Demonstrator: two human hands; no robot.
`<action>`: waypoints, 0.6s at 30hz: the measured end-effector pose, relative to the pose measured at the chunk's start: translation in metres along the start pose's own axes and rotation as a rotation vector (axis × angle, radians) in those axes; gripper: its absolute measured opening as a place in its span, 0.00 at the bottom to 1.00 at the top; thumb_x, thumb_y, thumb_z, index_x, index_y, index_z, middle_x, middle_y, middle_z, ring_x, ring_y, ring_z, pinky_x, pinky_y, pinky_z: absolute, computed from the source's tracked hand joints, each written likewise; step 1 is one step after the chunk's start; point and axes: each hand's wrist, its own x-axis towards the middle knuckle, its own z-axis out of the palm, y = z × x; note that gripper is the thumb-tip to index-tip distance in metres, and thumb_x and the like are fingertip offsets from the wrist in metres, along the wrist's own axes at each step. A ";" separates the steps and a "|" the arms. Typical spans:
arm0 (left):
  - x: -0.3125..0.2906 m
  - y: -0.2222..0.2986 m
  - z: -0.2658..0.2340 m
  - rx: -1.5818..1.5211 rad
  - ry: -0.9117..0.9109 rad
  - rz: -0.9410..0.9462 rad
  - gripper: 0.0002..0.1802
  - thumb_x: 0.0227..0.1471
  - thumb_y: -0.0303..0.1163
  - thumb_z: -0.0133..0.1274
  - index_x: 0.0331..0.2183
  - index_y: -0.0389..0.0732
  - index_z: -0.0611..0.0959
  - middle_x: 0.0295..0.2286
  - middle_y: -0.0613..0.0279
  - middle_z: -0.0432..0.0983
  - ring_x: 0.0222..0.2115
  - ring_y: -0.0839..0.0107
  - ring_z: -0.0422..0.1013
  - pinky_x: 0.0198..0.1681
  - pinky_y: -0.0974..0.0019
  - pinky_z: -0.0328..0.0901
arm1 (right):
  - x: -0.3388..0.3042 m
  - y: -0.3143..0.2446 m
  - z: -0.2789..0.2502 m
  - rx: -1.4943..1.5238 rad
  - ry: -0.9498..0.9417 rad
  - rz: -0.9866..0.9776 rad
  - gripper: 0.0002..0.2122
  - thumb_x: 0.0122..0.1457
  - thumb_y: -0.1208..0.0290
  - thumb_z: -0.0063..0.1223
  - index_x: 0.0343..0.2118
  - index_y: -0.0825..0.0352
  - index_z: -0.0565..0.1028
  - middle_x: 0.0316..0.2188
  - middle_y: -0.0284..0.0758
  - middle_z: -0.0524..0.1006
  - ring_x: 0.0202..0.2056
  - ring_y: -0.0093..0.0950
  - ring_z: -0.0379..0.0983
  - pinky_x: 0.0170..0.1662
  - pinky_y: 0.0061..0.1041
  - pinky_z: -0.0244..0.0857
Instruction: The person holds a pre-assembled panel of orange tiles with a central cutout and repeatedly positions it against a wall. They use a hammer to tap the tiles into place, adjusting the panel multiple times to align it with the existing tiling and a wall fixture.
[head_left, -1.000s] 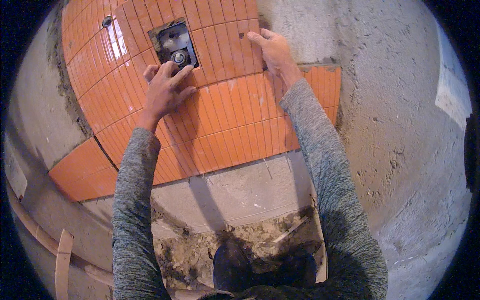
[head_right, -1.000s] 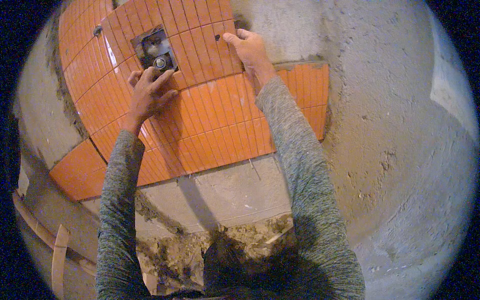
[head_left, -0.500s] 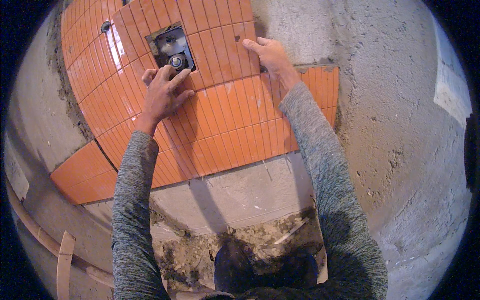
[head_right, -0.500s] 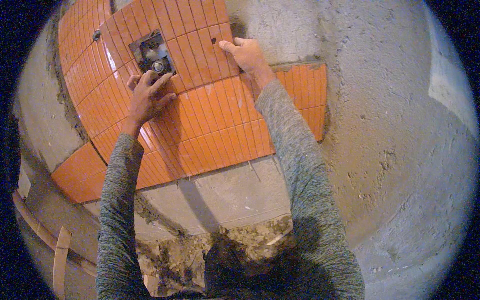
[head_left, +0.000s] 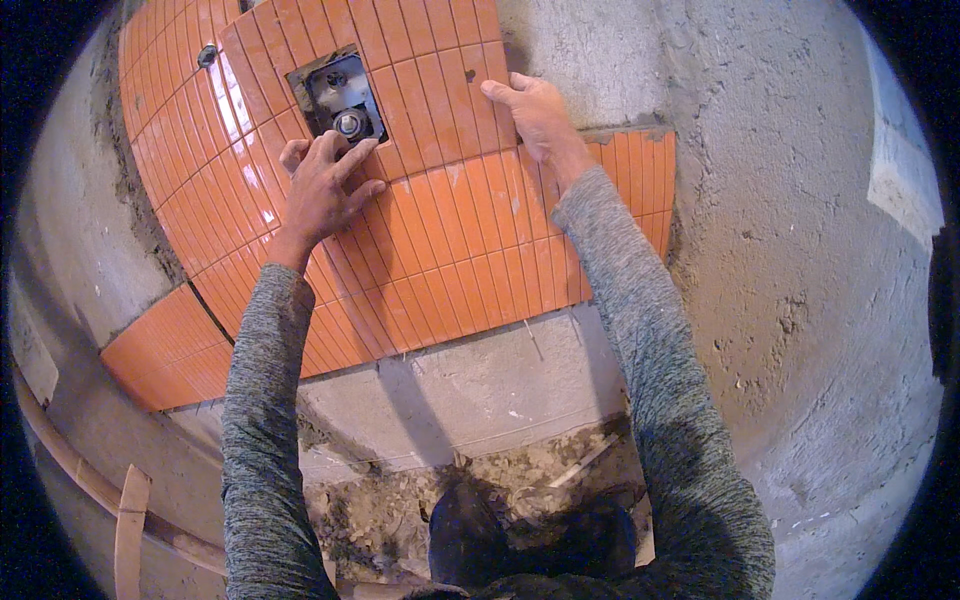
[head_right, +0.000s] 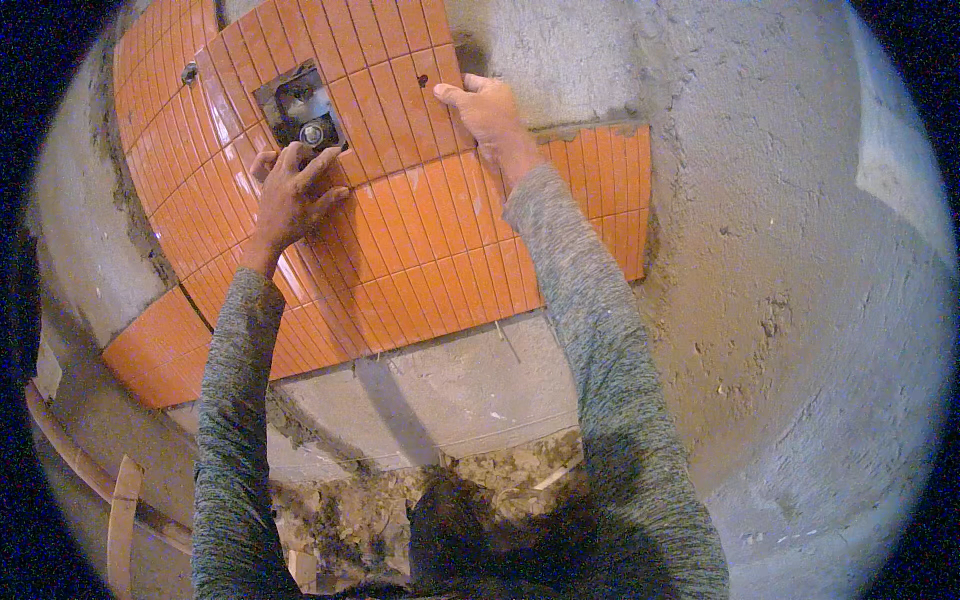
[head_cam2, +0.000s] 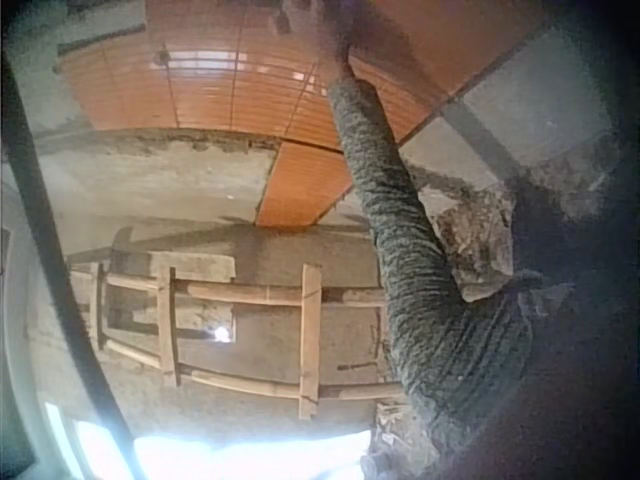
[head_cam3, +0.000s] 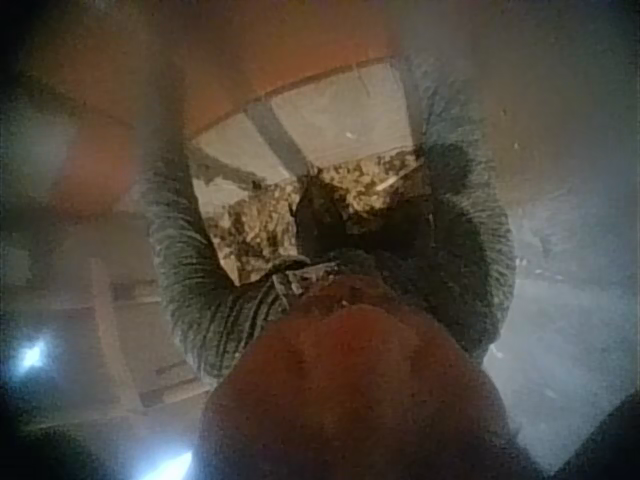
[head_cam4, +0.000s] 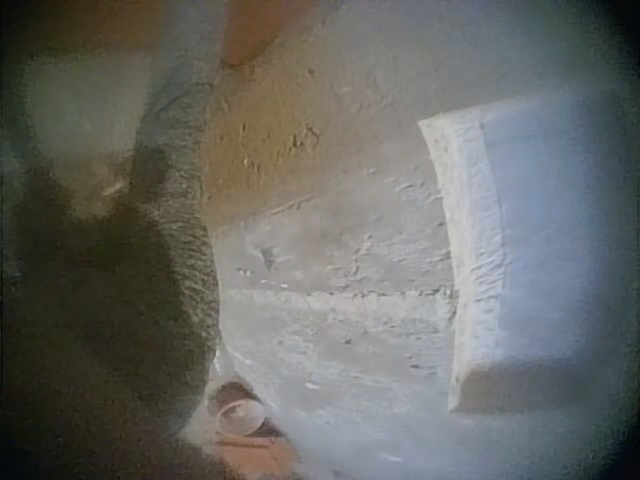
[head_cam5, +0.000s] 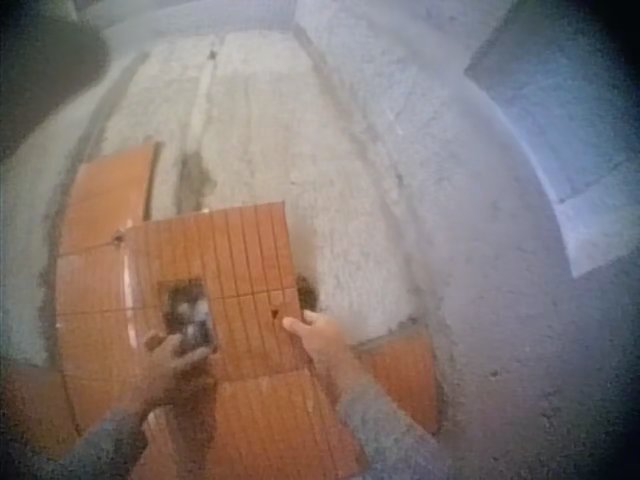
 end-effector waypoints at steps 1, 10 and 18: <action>-0.001 0.000 -0.001 0.003 -0.006 -0.001 0.34 0.43 0.44 0.70 0.53 0.49 0.80 0.39 0.58 0.69 0.43 0.56 0.70 0.50 0.54 0.63 | -0.003 -0.001 0.004 0.038 0.006 0.004 0.17 0.66 0.71 0.56 0.53 0.78 0.74 0.47 0.43 0.80 0.46 0.29 0.79 0.49 0.27 0.75; 0.000 0.000 -0.001 0.063 -0.033 0.008 0.35 0.46 0.47 0.68 0.56 0.53 0.80 0.40 0.58 0.71 0.46 0.57 0.69 0.54 0.54 0.57 | 0.002 0.011 0.011 0.103 0.099 -0.120 0.14 0.63 0.74 0.58 0.48 0.76 0.78 0.43 0.40 0.82 0.39 0.28 0.81 0.43 0.28 0.77; 0.002 -0.001 -0.002 0.059 -0.020 0.027 0.36 0.44 0.46 0.69 0.56 0.52 0.80 0.40 0.59 0.71 0.46 0.58 0.69 0.54 0.53 0.55 | -0.006 0.004 0.016 0.106 0.168 -0.083 0.14 0.62 0.75 0.59 0.48 0.77 0.78 0.42 0.40 0.83 0.39 0.28 0.80 0.43 0.28 0.76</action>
